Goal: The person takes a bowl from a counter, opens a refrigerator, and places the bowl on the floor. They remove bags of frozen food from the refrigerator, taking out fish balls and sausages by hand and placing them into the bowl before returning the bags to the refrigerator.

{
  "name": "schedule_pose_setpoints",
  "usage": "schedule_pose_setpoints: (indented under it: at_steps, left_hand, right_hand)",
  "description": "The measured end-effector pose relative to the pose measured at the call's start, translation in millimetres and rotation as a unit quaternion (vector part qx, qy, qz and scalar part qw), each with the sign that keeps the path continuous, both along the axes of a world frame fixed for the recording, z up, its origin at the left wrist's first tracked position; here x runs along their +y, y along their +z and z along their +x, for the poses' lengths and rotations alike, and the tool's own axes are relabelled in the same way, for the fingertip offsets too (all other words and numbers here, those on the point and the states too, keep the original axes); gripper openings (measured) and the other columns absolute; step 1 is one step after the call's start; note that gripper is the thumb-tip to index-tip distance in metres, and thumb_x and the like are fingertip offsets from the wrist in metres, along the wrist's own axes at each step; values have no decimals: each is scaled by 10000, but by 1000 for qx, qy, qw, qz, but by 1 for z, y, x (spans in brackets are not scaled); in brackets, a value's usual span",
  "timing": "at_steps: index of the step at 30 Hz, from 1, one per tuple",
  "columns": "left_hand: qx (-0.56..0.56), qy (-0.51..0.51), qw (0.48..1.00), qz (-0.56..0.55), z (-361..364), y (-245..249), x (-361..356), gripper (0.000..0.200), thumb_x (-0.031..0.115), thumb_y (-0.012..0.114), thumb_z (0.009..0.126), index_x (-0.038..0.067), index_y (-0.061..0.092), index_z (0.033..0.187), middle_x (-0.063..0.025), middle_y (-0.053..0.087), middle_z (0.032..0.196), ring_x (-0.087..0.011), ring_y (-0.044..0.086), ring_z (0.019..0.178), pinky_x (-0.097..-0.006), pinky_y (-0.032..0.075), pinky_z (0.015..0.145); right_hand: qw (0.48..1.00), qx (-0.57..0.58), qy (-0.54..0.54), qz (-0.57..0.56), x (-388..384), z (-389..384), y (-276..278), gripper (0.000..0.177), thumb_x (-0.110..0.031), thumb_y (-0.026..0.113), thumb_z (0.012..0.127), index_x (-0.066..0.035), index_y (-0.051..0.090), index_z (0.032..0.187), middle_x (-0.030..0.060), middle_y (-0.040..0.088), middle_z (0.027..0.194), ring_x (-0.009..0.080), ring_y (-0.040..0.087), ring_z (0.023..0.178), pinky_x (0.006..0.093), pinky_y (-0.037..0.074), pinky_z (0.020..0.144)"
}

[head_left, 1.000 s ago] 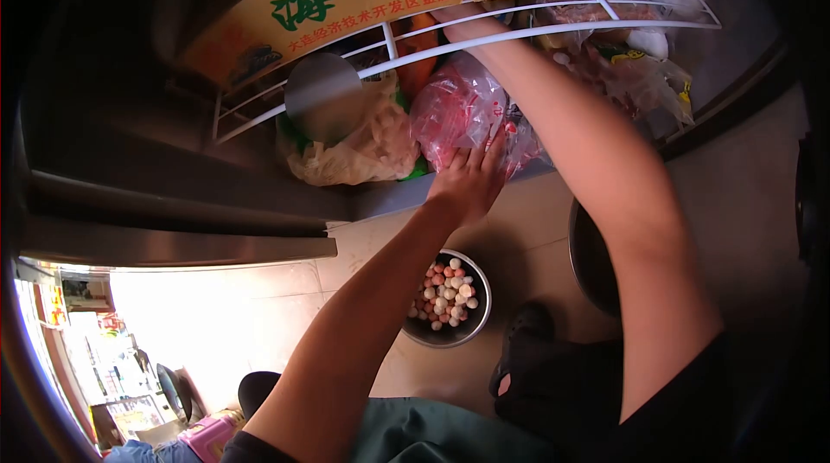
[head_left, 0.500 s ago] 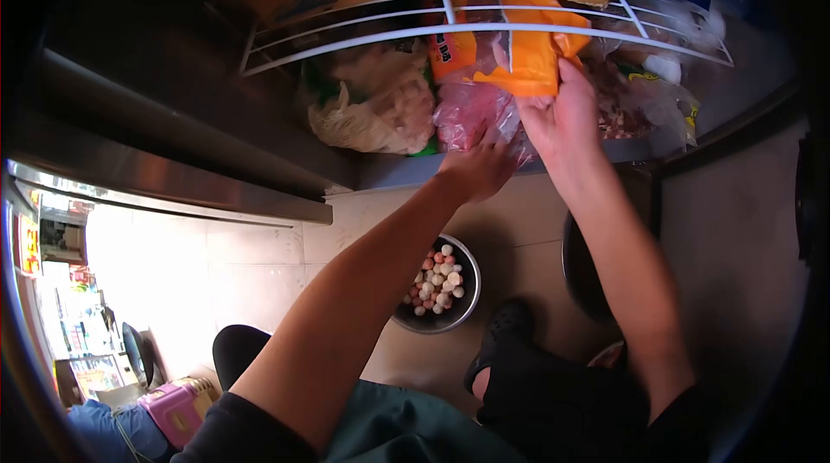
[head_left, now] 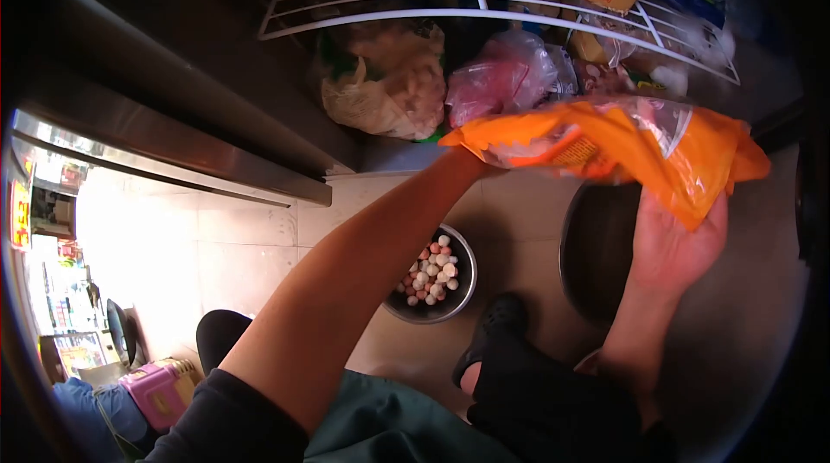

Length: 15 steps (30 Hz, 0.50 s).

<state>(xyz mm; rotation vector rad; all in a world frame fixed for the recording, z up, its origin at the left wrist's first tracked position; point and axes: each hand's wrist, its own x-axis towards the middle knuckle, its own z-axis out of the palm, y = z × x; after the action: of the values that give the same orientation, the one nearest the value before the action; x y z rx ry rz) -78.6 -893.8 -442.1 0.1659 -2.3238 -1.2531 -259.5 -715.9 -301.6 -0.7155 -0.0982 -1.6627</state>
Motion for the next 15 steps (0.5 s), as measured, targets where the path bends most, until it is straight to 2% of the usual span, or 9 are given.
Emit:
schedule_pose_setpoints:
  at_steps: [2,4,5,7,9,10,12,14,15]
  left_hand:
    - [-77,102,990,-58,12,-6,15,500,369,424,947,165,390,1402,-112,380,1457,-300,429,1291,-423,387,1047]
    - [-155,197,962,-107,25,-21,40,498,310,478,917,176,413,1392,-132,351,1474,-321,410,1304,-414,369,1067]
    - [-195,240,942,-127,33,-23,53,501,280,505,902,182,424,1386,-142,337,1482,-332,401,1311,-410,360,1077]
    - [-242,234,902,-270,65,-13,75,535,220,569,841,170,457,1361,-163,315,1488,-385,381,1312,-437,375,1067]
    - [-220,244,923,-201,103,19,103,558,143,613,790,154,485,1333,-154,323,1482,-407,424,1270,-448,417,1028]
    - [-220,238,933,-158,125,17,115,609,90,643,747,155,481,1331,-146,328,1478,-406,473,1222,-439,451,993]
    - [-170,325,923,-117,154,32,135,386,73,648,801,83,597,1184,-130,574,1255,-324,603,1066,-390,516,898]
    - [-192,410,892,-8,177,44,150,232,67,615,849,33,639,1077,-127,664,1056,-265,673,909,-346,548,791]
    - [-190,416,889,-8,179,49,153,232,67,615,849,33,639,1077,-127,664,1056,-265,673,909,-346,548,791]
  right_hand:
    - [1000,1,29,-8,-1,-18,1,374,-122,320,999,31,422,1325,198,401,1419,309,357,1334,453,169,1168]
    - [990,91,-97,54,17,-29,-2,389,-128,313,1002,37,403,1343,196,378,1435,311,314,1359,446,155,1170]
    - [989,91,-98,58,27,-28,1,389,-128,313,1002,37,403,1343,196,378,1435,311,314,1359,446,155,1170]
    - [990,110,-55,62,46,-27,15,429,-170,307,1004,26,359,1382,192,349,1459,322,274,1379,447,127,1174]
    - [990,122,-33,62,58,-29,20,451,-191,304,1005,21,337,1402,190,334,1471,327,255,1389,448,112,1176]
    - [970,211,-103,70,63,-31,21,444,-198,317,1001,26,357,1382,192,366,1434,326,298,1347,445,159,1142]
    - [891,380,-233,80,72,-37,22,431,-212,344,994,37,396,1341,198,429,1360,322,385,1264,439,251,1075]
    - [768,531,-349,82,79,-43,23,422,-226,371,986,49,435,1300,203,492,1286,319,473,1181,434,343,1009]
    - [692,595,-403,78,82,-45,23,420,-232,384,982,54,455,1280,205,523,1249,318,516,1140,431,389,975]
